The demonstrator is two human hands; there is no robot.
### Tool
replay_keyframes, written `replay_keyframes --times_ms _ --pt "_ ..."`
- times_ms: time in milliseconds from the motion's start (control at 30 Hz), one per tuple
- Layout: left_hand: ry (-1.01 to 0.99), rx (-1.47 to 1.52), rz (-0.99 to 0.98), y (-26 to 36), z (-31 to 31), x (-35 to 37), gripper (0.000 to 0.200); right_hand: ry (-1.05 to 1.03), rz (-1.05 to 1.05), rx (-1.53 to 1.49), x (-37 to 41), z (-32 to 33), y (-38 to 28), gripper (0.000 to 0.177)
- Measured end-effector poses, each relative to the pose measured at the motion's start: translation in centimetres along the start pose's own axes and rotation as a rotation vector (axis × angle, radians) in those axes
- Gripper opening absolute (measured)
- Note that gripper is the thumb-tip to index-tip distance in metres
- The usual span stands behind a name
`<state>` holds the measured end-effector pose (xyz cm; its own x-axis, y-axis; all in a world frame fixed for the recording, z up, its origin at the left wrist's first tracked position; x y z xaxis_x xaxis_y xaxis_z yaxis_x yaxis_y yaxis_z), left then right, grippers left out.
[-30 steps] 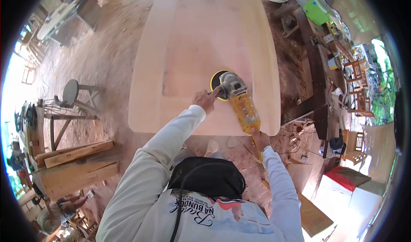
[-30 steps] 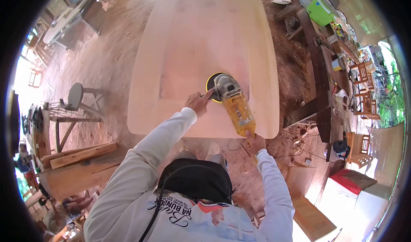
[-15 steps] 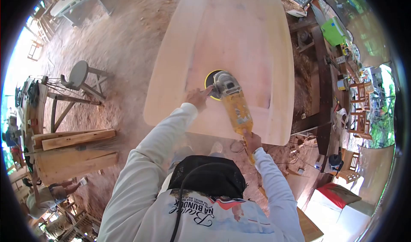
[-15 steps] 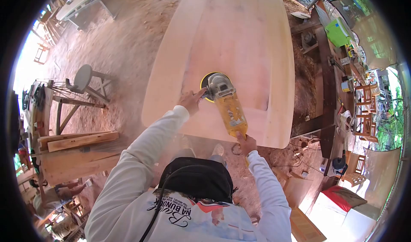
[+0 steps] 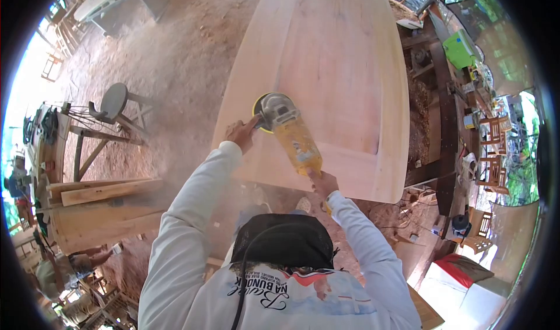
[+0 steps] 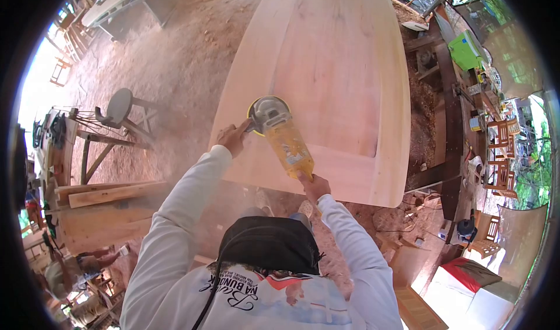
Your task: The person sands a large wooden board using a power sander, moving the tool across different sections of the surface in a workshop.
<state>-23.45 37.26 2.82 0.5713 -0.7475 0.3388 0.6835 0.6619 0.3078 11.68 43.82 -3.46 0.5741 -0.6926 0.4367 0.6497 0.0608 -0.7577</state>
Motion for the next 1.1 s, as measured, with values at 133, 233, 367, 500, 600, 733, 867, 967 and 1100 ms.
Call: replay_keyframes --times_ms 133,233,367,500,600,733,867,967,1100 --pt "0.069 -0.004 0.049 -4.8 0.6 -0.3 0.054 -0.079 0.042 0.13 -1.5 -2.3 -4.6 0.089" --pt "0.042 -0.005 0.107 -8.4 1.0 -0.8 0.055 -0.127 0.068 0.161 -2.0 -3.9 -7.6 0.087" --pt "0.045 -0.054 0.134 -11.5 1.7 -1.5 0.056 -0.18 0.096 0.112 -2.7 -5.1 -10.3 0.089" --pt "0.085 -0.069 0.149 -12.3 2.4 -2.6 0.057 -0.215 0.121 0.093 -3.8 -4.1 -12.6 0.088" --pt "0.125 -0.106 0.162 -11.6 2.2 -4.1 0.056 -0.2 0.116 0.102 -5.2 -3.4 -11.7 0.089" --pt "0.105 -0.047 0.085 -8.0 0.9 -6.5 0.053 -0.185 0.054 0.097 -5.2 0.0 -10.6 0.091" --pt "0.135 -0.087 0.027 -3.3 -1.7 -8.0 0.053 -0.144 0.048 0.099 -3.9 4.0 -7.4 0.091" --pt "0.12 -0.127 -0.027 3.1 -3.2 -6.8 0.054 -0.118 -0.011 0.092 -2.5 7.4 -3.4 0.086" --pt "0.091 -0.132 -0.099 11.3 -6.4 -6.3 0.055 -0.012 -0.052 0.11 0.6 12.4 1.7 0.089"
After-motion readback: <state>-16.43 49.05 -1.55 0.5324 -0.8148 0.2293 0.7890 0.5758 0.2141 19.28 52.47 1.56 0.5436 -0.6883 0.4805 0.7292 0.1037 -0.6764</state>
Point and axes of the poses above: each hand's wrist, its own x-axis away from the middle knuckle, its own z-axis out of the back of the hand, y = z × x, the point moved 4 cm from there along -x, towards the middle knuckle, and after that the axes turned 15 degrees about z, right-handed, at the moved point
